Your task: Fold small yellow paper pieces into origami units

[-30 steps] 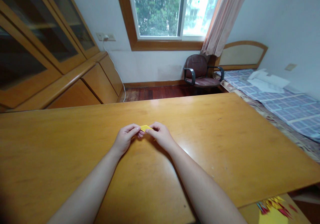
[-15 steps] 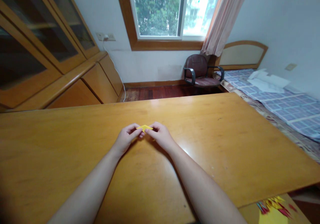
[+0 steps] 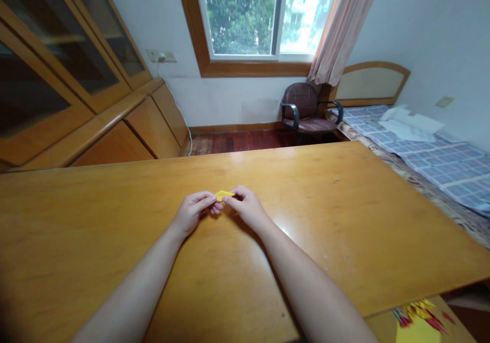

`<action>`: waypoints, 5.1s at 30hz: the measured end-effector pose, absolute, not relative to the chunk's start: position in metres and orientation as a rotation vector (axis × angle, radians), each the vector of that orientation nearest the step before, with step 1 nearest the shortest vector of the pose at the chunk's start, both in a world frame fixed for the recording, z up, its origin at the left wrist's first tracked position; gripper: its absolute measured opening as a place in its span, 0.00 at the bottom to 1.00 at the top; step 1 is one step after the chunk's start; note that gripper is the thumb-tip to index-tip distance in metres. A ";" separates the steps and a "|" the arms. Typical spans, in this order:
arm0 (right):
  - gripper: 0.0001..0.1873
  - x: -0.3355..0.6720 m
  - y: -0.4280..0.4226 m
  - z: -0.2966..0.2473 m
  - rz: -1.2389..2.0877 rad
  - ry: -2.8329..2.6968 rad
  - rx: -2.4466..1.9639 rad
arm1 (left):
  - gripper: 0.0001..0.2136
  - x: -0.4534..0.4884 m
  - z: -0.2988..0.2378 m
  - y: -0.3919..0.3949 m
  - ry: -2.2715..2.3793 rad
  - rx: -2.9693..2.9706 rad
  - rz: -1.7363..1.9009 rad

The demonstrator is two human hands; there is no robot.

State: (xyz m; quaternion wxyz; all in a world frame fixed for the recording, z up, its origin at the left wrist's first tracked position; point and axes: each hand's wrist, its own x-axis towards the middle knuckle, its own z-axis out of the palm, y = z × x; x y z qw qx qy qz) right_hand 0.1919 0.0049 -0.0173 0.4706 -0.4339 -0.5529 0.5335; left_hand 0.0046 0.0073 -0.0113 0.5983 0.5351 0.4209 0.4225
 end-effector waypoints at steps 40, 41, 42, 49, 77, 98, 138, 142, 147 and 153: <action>0.13 0.191 0.006 -0.014 1.215 -1.342 -1.104 | 0.14 0.011 -0.002 0.005 1.079 1.342 0.974; 0.13 0.191 0.006 -0.013 1.215 -1.341 -1.101 | 0.14 0.011 -0.002 0.005 1.079 1.344 0.971; 0.13 0.191 0.006 -0.013 1.214 -1.344 -1.097 | 0.14 0.011 -0.002 0.004 1.077 1.349 0.968; 0.13 0.192 0.003 -0.009 1.207 -1.422 -1.086 | 0.13 0.009 -0.005 0.003 1.078 1.458 0.920; 0.17 0.193 0.003 -0.011 1.232 -1.418 -1.026 | 0.13 0.007 -0.006 0.003 1.034 1.307 0.888; 0.16 0.193 0.003 -0.008 1.224 -1.350 -1.043 | 0.12 0.004 -0.009 0.005 1.018 1.253 0.930; 0.13 0.191 0.004 -0.014 1.124 -1.226 -1.124 | 0.12 0.006 -0.015 0.008 1.057 1.277 1.126; 0.14 0.191 0.004 -0.013 1.147 -1.217 -1.111 | 0.12 0.006 -0.015 0.008 1.068 1.278 1.123; 0.14 0.189 0.003 -0.009 1.216 -1.199 -1.058 | 0.12 0.005 -0.015 0.009 1.070 1.286 1.120; 0.16 0.187 0.004 -0.014 1.357 -1.170 -1.015 | 0.13 0.004 -0.013 0.008 1.070 1.305 1.114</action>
